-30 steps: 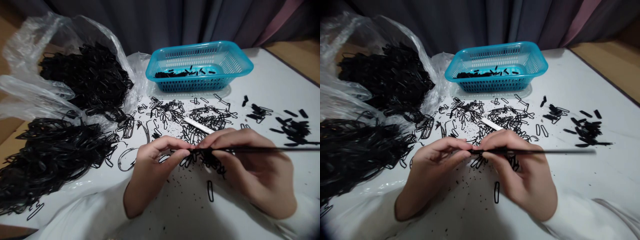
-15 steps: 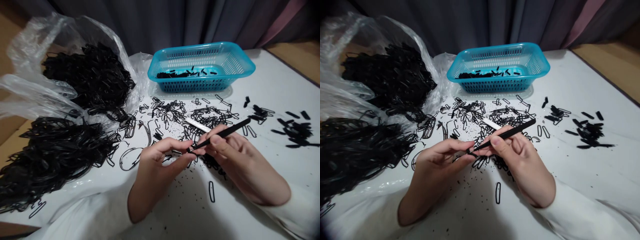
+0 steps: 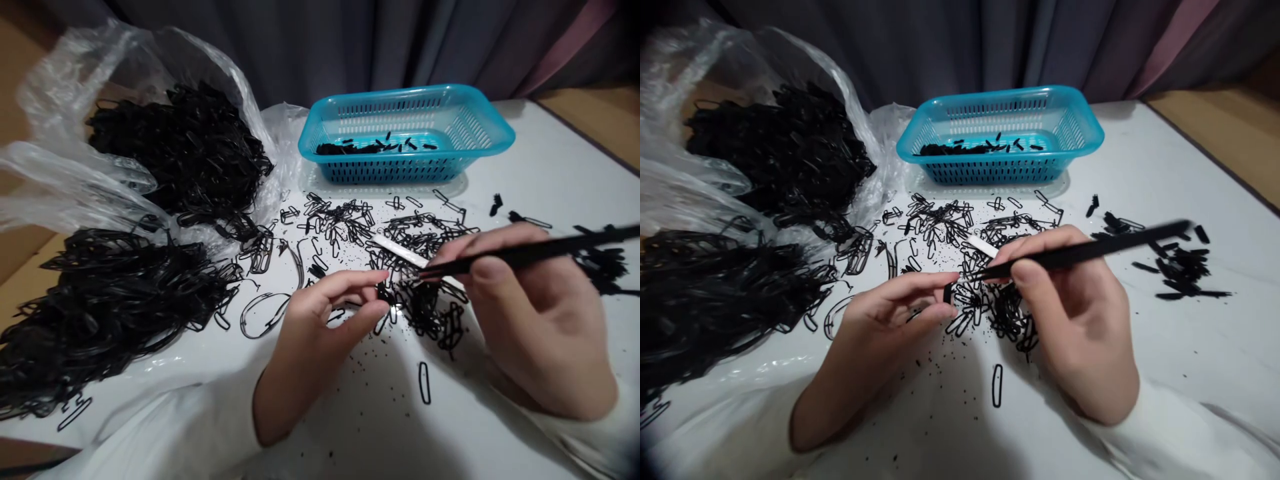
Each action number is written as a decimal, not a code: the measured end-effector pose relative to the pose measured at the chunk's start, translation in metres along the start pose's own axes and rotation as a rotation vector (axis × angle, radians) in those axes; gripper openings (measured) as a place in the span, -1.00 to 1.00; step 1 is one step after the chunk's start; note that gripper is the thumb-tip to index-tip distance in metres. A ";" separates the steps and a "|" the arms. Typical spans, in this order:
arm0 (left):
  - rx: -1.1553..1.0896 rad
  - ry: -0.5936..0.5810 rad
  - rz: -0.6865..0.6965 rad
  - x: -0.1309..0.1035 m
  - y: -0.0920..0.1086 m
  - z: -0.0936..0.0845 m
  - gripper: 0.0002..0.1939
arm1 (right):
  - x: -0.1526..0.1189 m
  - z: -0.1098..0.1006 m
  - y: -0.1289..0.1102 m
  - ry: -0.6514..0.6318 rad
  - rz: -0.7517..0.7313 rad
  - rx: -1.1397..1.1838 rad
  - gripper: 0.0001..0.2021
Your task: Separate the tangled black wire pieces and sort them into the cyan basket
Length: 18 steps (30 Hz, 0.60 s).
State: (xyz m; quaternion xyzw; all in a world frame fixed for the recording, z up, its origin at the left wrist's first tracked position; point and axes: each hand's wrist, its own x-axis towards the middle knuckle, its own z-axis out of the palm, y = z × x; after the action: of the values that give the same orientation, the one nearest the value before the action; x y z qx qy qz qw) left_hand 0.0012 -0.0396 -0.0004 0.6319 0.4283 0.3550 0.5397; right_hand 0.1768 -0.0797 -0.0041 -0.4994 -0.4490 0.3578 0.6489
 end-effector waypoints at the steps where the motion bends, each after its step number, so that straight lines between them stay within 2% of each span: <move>1: 0.009 0.009 0.008 0.000 0.001 0.000 -0.75 | -0.004 0.002 -0.001 -0.019 -0.083 -0.033 -0.93; 4: 0.009 0.022 0.025 -0.001 0.003 0.001 -0.75 | -0.013 0.006 -0.004 -0.083 -0.240 -0.072 -0.82; 10: -0.026 0.025 0.035 -0.002 0.002 0.000 -0.74 | -0.010 0.004 -0.001 -0.163 -0.407 -0.142 -0.75; 12: -0.018 0.027 0.042 -0.002 0.002 0.000 -0.74 | -0.009 0.003 0.000 -0.154 -0.431 -0.158 -0.75; 18: 0.017 0.022 0.060 -0.001 0.000 -0.001 -0.73 | -0.008 0.002 0.001 -0.174 -0.377 -0.175 -0.78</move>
State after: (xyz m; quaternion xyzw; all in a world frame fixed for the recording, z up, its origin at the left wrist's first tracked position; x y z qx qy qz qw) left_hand -0.0002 -0.0405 -0.0004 0.6451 0.4178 0.3742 0.5189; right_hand 0.1721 -0.0863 -0.0064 -0.4284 -0.6181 0.2317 0.6171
